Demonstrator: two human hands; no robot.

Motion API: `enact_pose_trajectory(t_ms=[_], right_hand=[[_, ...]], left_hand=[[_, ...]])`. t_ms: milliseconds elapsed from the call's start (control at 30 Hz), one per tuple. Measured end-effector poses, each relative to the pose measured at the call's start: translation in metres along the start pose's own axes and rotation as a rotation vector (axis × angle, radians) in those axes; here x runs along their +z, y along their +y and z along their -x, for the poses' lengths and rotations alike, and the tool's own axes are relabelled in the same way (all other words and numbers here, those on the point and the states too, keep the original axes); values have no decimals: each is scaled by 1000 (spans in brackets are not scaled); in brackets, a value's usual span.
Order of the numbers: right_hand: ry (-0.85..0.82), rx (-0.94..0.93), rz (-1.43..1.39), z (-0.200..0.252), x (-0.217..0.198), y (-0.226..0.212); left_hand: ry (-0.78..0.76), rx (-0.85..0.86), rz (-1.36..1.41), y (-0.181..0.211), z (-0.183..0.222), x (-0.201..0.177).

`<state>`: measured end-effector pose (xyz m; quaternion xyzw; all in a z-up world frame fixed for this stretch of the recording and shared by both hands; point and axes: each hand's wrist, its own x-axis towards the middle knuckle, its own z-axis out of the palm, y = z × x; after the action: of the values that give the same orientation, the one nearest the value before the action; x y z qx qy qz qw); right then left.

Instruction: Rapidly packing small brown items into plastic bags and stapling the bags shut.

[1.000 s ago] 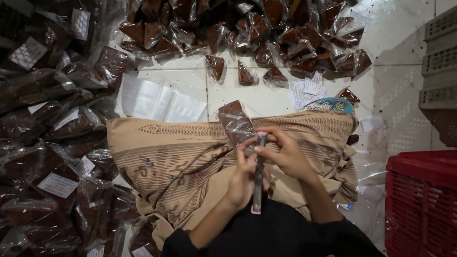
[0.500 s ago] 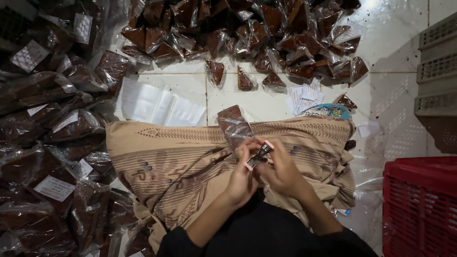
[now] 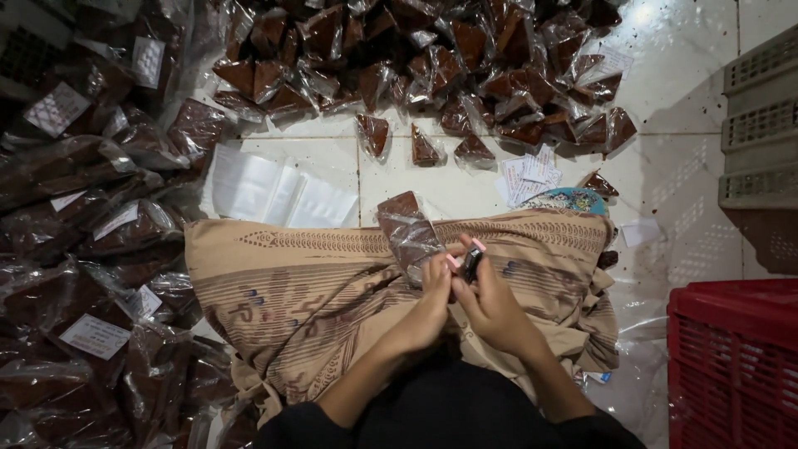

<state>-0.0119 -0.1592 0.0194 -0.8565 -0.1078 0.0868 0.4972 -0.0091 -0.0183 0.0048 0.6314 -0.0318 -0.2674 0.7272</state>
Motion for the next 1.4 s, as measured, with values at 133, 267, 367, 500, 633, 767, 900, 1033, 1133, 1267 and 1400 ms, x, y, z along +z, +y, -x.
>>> enact_pose_trajectory(t_ms=[133,267,367,500,633,767,900,1033,1133,1267,1400], right_hand=[[-15,280,-192,-2,-2,-8],[148,358,-331,2,-3,0],[93,407,-614,7,-12,36],[-3,411,-784,18,-23,74],[59,464,-812,25,-24,49],[246,363,-622,25,-25,35],[335,336,-559,18,-25,26],[362,464,-721,19,-30,29],[161,475,-589,15,-39,37],[208,523,-50,21,-34,28],[527,327,-321,19,-36,30]], left_hand=[[-58,-4,-38,3,-2,0],[-74,116,-371,0,-7,-19],[-98,122,-531,11,-10,-51],[-150,-90,-1118,-21,-48,-91],[-62,9,-1606,-74,-73,-100],[-225,173,-1538,-48,-82,-102],[-270,481,-1495,-84,-109,-124],[-103,383,-1330,-111,-116,-138],[281,231,-784,-74,-85,-127],[496,69,-211,-8,-28,-93],[558,359,-232,-10,-5,-65]])
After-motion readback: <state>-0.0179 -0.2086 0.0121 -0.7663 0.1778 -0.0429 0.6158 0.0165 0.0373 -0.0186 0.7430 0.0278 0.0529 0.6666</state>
